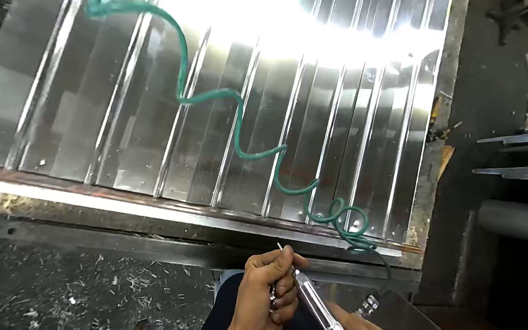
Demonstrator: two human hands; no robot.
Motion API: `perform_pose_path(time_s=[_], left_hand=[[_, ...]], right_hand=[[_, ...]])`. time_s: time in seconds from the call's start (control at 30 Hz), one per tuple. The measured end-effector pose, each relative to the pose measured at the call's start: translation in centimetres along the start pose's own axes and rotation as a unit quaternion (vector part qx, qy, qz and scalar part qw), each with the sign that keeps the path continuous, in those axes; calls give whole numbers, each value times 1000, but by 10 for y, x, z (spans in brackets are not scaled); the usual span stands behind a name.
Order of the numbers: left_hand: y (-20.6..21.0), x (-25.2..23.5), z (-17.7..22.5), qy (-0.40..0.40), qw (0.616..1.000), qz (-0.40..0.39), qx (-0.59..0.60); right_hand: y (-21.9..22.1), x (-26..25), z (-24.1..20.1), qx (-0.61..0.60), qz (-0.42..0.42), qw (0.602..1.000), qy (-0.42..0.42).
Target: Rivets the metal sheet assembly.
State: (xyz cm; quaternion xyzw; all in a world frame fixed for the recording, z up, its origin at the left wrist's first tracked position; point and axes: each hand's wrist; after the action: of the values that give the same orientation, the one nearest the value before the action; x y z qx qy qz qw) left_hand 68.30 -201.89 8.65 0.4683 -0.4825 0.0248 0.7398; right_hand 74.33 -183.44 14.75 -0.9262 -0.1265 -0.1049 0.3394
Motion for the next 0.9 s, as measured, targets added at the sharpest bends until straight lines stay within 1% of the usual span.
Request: perform_pose_path(time_s=[0.13,0.2,0.33,0.43,0.53,0.63,0.67,0.77,0.9], left_hand=[[0,-25,19,-31,999,-5,-8],[0,-37,24,-56,998,7,-20],[-3,-58,28,-111,994,13,-14],[-8,-76,25,-133,991,18,-23],[-24,-94,19,-129,985,54,-97],[-45,-103,19,-141,972,94,-162],[-50,-101,22,-140,966,102,-191],[-62,-89,35,-94,957,131,-243],[-67,-82,70,-29,962,141,-234]], right_hand=[[2,-23,-2,-5,1,999,46],[3,-31,1,5,-4,998,66],[5,-46,7,50,-8,994,100],[6,-59,12,71,-18,988,137],[16,-74,28,78,-49,981,172],[31,-88,43,108,-72,975,180],[35,-92,45,122,-78,973,179],[43,-100,46,140,-88,970,178],[46,-105,48,136,-85,972,175]])
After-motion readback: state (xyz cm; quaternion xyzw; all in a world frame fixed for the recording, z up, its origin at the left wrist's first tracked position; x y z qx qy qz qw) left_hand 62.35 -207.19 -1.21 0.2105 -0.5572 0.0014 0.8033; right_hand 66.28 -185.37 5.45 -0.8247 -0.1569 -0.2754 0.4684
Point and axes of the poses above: each hand's wrist, its own x-axis away from the middle knuckle, its own y-axis out of the palm, z = x × y, and after that the axes turned 4 degrees about -x, right-handed
